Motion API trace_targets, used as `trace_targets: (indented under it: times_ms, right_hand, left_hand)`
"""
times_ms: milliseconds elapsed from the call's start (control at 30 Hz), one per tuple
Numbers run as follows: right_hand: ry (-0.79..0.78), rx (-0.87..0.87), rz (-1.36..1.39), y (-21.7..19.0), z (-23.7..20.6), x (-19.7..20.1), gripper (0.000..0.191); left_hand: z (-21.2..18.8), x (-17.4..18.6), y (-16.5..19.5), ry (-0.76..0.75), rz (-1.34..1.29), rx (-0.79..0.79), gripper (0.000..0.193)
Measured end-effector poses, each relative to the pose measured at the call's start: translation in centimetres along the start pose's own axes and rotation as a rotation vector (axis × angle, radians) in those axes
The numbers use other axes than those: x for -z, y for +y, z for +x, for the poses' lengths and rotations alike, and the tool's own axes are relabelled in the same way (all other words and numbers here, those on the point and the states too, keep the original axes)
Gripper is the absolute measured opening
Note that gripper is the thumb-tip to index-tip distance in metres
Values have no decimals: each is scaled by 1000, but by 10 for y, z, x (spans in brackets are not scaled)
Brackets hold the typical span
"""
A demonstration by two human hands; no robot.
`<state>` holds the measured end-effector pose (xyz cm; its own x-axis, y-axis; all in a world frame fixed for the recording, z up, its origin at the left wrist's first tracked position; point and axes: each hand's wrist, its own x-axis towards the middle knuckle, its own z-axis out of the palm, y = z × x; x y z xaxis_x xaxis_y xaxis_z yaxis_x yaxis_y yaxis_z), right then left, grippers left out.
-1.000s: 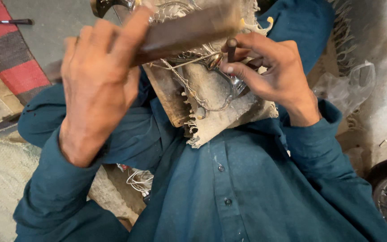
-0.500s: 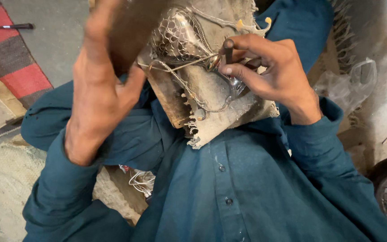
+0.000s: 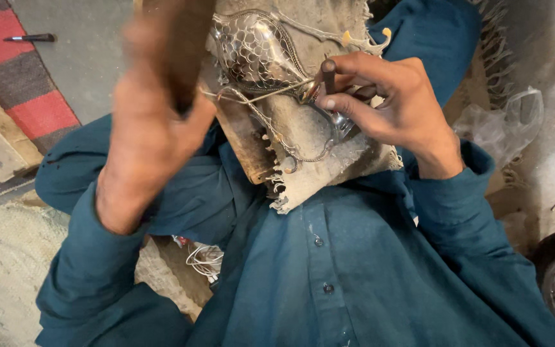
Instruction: The person sits on the floor with an ornate metal ewer resting on a cloth-covered board and uses a small punch and wooden mallet to hammer decorative patterns into its surface. They reposition and rotate the ewer, retie a string around it, and continue punching along the handles and body.
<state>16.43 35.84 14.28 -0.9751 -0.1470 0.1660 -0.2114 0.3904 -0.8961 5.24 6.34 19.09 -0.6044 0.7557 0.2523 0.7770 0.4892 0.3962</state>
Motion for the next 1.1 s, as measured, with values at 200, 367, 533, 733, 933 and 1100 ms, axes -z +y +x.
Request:
trace_targets:
  times_ms: [200, 367, 533, 733, 933, 1100]
  right_hand:
    - [76, -118, -14, 1, 1, -2, 36]
    - [65, -34, -86, -5, -1, -2, 33]
    - [46, -69, -90, -9, 0, 0, 32]
    - [49, -28, -74, -5, -1, 0, 30]
    - [42, -69, 182, 10, 1, -1, 33]
    - [21, -51, 304, 17, 3, -6, 40]
  left_hand:
    - [-4, 5, 1, 39, -91, 92, 73]
    - [-5, -1, 3, -9, -386, 290, 78]
    - [-4, 1, 4, -38, -212, 88, 75]
    - [-5, 1, 7, -8, -163, 108, 75]
    - [-21, 6, 11, 9, -66, 139, 82]
    - [-46, -15, 36, 360, -1012, 409, 57]
